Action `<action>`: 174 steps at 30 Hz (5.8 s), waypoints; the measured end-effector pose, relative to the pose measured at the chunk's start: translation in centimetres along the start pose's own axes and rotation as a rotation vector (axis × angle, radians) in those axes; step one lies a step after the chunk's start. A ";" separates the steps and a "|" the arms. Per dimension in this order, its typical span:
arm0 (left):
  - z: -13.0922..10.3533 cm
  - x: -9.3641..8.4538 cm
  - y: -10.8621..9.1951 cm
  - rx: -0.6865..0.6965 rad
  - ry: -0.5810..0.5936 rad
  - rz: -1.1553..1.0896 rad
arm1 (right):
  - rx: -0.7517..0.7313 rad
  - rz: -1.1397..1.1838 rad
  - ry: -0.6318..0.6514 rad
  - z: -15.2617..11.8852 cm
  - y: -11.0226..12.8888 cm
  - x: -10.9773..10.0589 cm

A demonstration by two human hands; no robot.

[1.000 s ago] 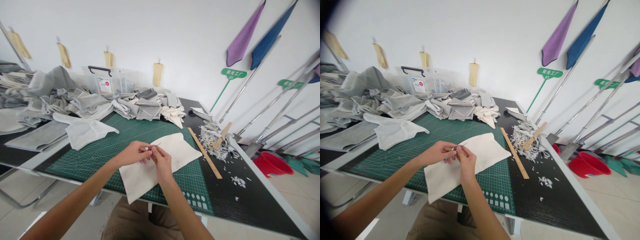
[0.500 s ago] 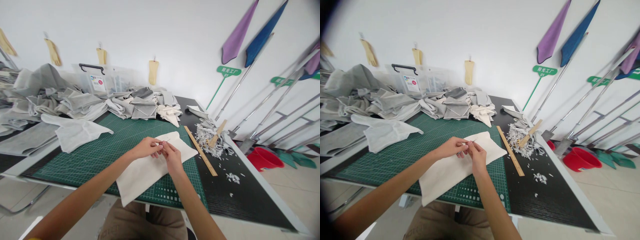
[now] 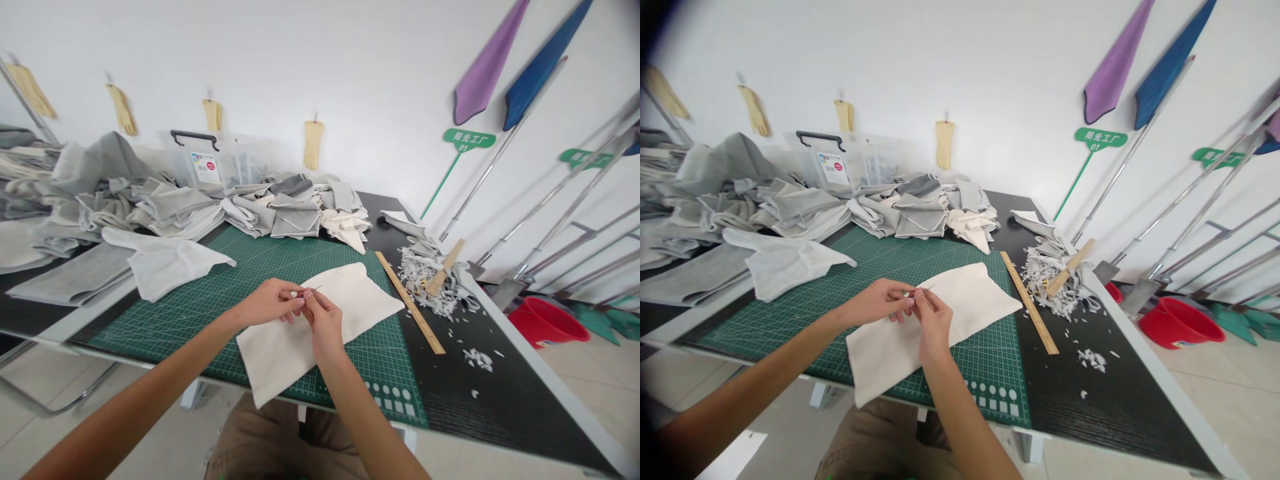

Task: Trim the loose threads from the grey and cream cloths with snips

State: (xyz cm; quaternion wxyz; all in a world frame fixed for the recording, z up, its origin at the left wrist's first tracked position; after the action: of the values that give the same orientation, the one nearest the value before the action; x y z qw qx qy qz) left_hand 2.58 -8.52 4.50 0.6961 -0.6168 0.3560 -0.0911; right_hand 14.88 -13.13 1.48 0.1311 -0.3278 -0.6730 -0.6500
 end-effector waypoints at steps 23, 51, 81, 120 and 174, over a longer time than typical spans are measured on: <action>4.5 4.8 -2.3 0.041 0.106 -0.152 | -0.116 -0.093 -0.113 0.5 4.3 -5.2; 2.3 0.7 -0.8 -0.007 0.151 -0.208 | -0.089 -0.069 -0.015 0.4 2.1 -1.2; -1.2 0.3 -0.3 -0.019 0.145 -0.145 | -0.045 -0.087 0.020 -2.4 0.4 0.1; -2.0 0.3 0.1 -0.062 0.098 -0.148 | -0.029 -0.088 0.006 -2.4 -0.3 0.1; 2.2 3.9 -2.6 0.024 0.152 -0.205 | -0.156 -0.153 -0.087 -1.3 3.9 -3.4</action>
State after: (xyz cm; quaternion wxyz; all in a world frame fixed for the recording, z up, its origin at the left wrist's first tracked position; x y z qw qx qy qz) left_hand 7.62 -9.56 5.36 0.6615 -0.6327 0.3419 -0.2127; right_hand 19.48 -15.54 2.63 0.0259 -0.3125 -0.6485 -0.6936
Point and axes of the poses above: each hand's wrist, its own z-axis towards the middle knuckle, its own x-axis out of the palm, y = z × x, the point moved 3 cm from there along z, towards the middle knuckle, and after that the axes turned 2 degrees about -y, right-handed, at the moved point
